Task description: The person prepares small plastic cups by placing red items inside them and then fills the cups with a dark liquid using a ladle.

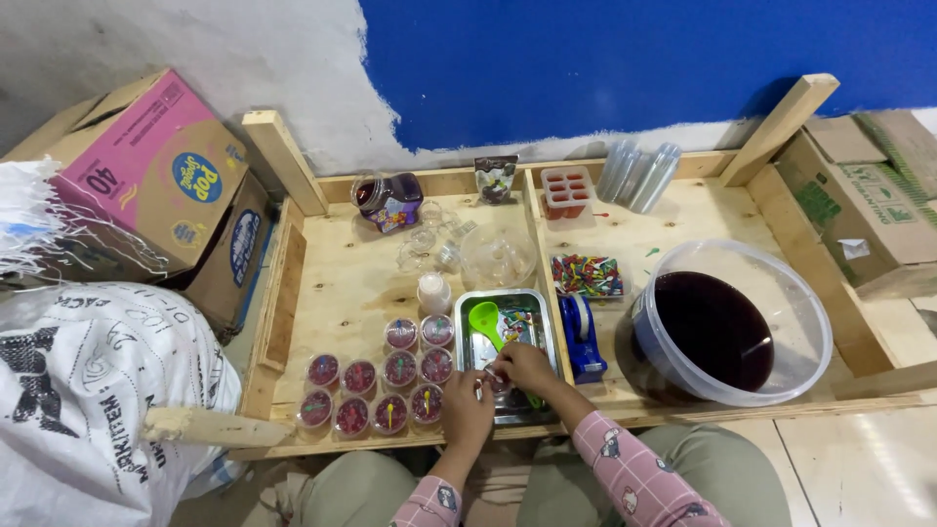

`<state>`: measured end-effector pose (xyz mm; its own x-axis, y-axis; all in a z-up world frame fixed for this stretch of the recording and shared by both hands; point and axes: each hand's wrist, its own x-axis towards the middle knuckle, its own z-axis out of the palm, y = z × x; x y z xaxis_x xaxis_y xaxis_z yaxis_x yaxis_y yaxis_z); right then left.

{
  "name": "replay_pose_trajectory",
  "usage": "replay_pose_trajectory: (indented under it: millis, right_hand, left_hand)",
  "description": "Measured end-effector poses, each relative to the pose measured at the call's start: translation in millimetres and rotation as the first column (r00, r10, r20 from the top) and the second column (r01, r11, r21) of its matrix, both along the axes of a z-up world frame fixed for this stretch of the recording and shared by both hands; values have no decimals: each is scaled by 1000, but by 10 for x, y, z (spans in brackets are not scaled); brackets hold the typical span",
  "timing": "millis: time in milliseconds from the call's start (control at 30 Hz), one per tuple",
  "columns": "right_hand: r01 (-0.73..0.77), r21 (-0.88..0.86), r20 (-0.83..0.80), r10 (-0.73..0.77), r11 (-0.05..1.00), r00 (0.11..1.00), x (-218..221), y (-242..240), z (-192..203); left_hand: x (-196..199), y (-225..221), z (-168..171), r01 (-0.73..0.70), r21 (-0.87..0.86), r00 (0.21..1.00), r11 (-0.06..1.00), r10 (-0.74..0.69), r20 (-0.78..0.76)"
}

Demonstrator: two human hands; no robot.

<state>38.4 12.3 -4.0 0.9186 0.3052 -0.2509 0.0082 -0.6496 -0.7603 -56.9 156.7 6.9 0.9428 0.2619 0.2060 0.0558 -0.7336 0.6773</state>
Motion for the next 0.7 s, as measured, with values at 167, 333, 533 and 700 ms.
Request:
replay_pose_trajectory:
  millis: [167,333,533,700]
  right_hand:
    - [-85,-231,165,125,969,978,94,5,-147]
    - [-124,-273,240,192,954,952,147,5,-243]
    - [-147,-334,192,219,931,957,173,21,-335]
    - [-160,-458,198,276,874,941,175,84,-337]
  left_hand:
    - [-57,-57,-120,23,148,1000,989,-21,-17]
    - [-52,-51,-153,49,216,999,975,-53,12]
    - [-47,-38,-248,62,254,998,965,-58,-23]
    - [-63,-47,-156,130,276,991,952,-124,-38]
